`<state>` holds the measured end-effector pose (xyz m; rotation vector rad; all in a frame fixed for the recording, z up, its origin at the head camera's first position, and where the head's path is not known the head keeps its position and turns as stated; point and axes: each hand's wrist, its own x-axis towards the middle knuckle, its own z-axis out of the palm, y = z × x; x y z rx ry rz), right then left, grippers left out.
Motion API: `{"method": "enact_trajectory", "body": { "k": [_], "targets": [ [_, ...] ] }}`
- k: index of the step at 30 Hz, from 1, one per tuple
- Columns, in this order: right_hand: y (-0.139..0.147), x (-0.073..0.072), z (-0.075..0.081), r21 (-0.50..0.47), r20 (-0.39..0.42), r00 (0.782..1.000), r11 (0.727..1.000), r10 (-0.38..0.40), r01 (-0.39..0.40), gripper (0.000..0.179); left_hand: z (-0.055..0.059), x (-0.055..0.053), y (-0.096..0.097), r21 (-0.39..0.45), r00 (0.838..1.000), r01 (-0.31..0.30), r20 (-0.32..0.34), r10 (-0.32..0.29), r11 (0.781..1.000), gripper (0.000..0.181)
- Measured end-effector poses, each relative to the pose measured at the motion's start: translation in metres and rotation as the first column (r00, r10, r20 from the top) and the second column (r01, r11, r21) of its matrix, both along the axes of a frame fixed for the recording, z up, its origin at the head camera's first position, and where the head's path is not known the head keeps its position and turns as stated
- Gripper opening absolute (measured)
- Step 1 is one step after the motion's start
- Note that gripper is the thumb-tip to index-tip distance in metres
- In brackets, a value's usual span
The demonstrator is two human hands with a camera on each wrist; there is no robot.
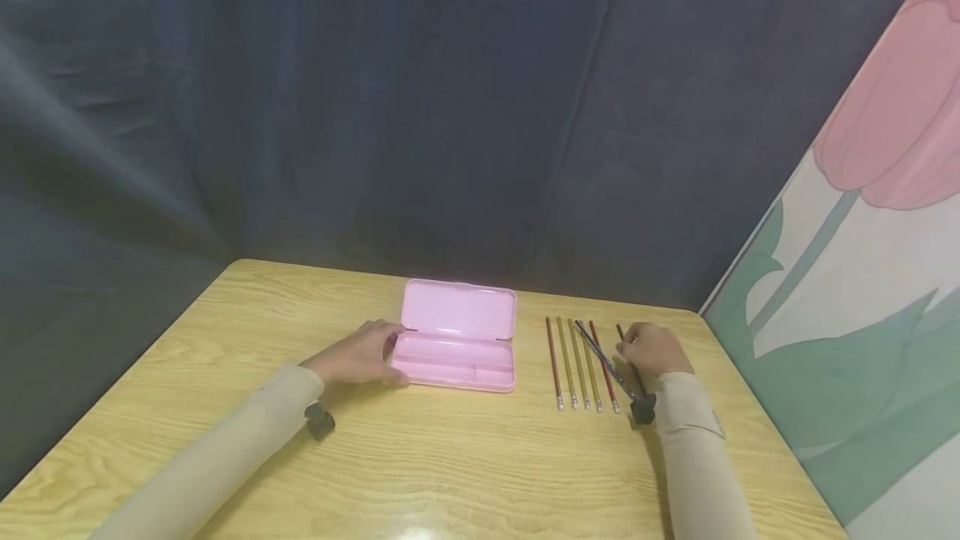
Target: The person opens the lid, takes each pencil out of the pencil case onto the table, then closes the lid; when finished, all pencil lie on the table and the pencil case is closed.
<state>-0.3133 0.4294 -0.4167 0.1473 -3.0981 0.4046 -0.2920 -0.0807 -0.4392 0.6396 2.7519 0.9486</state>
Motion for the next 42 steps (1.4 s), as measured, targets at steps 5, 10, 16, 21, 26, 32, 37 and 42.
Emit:
{"method": "enact_trajectory", "body": {
  "k": [5, 10, 16, 21, 26, 32, 37, 42],
  "targets": [
    [-0.016, 0.004, 0.008, 0.033, 0.148, 0.986, 0.996, 0.073, -0.079, 0.035, 0.001, 0.001, -0.001, -0.023, 1.000, -0.003, 0.003, 0.003, 1.000, 0.090],
    [-0.025, 0.007, 0.006, 0.041, 0.212, 0.974, 0.995, 0.085, -0.096, 0.030, 0.000, 0.002, -0.001, -0.021, 1.000, 0.002, -0.004, -0.002, 1.000, 0.089],
    [-0.024, 0.009, 0.004, 0.021, 0.164, 0.982, 0.995, 0.092, -0.097, 0.020, 0.000, 0.002, -0.001, -0.024, 1.000, 0.001, -0.001, -0.001, 1.000, 0.089],
    [-0.018, 0.009, 0.004, 0.010, 0.158, 0.987, 0.999, 0.035, -0.037, 0.028, 0.001, 0.002, -0.002, -0.022, 1.000, -0.007, 0.001, 0.007, 1.000, 0.088],
    [-0.015, 0.010, 0.000, 0.050, 0.185, 0.983, 0.999, -0.020, 0.011, 0.039, 0.001, 0.003, -0.001, -0.023, 1.000, 0.002, 0.009, -0.002, 1.000, 0.089],
    [-0.013, 0.010, 0.001, 0.029, 0.193, 0.981, 0.999, -0.025, 0.020, 0.043, 0.001, 0.003, 0.000, -0.018, 1.000, -0.002, 0.006, 0.002, 1.000, 0.089],
    [-0.013, 0.009, 0.012, -0.023, 0.049, 0.998, 0.999, -0.028, 0.029, 0.039, 0.002, 0.003, 0.001, -0.004, 1.000, -0.006, 0.001, 0.006, 1.000, 0.089],
    [-0.025, 0.007, 0.026, -0.166, -0.256, 0.962, 0.985, -0.094, 0.052, 0.023, 0.004, 0.003, 0.001, -0.012, 1.000, -0.013, 0.001, 0.013, 1.000, 0.089]
  ]
}}
